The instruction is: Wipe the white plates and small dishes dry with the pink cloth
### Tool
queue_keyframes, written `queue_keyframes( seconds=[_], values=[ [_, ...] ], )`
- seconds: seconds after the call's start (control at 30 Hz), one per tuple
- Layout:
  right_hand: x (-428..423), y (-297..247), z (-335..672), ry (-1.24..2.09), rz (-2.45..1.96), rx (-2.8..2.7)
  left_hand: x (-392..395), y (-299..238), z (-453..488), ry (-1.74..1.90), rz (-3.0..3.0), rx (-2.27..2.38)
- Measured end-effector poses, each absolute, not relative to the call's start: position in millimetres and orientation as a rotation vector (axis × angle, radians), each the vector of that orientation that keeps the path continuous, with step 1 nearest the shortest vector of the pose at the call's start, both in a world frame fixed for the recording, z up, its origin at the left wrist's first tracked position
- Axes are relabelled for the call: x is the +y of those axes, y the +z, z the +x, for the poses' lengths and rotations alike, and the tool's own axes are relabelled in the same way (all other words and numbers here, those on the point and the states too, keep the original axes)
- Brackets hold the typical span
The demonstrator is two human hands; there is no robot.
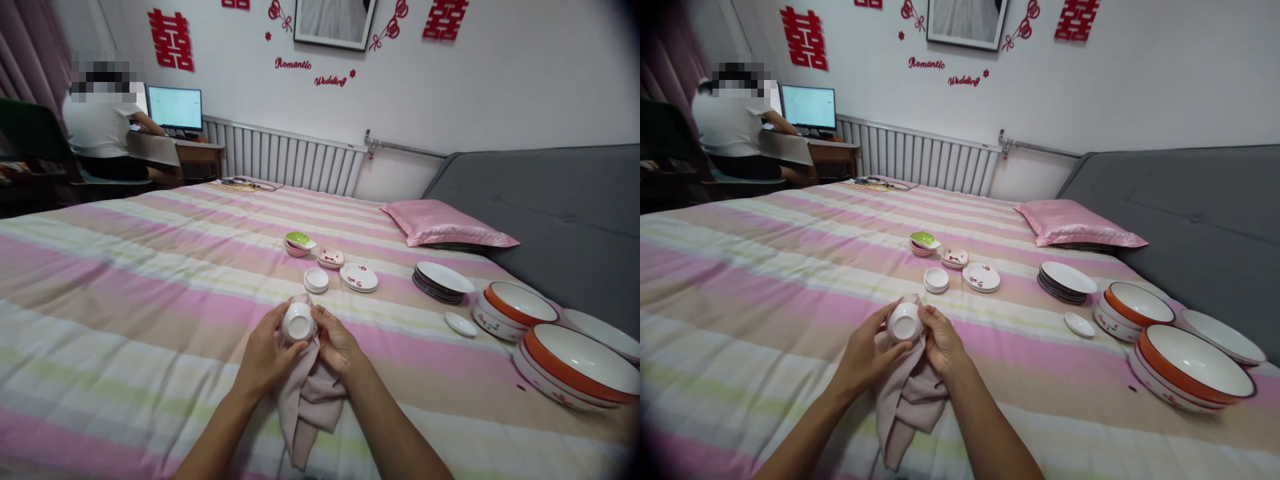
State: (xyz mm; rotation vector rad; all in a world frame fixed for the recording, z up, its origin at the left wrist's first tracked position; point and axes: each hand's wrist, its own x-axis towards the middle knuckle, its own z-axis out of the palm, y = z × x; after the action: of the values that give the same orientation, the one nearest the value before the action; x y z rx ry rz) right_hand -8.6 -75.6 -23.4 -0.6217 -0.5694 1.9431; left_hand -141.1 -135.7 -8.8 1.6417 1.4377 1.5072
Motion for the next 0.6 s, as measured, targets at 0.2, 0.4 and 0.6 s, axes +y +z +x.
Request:
queue_keyframes(
  seconds=[0.2,0.4,0.6],
  values=[
    [-79,-24,-14,1.906,-0.567,-0.595,-138,-18,-132,1.525,1.648,1.521],
    [-83,-23,-18,1.69,-0.65,-0.95,-132,-23,-133,1.468,1.599,1.74],
    [-86,-22,-12,1.27,-0.707,-1.511,-129,-20,-139,1.465,1.401,1.711]
  ],
)
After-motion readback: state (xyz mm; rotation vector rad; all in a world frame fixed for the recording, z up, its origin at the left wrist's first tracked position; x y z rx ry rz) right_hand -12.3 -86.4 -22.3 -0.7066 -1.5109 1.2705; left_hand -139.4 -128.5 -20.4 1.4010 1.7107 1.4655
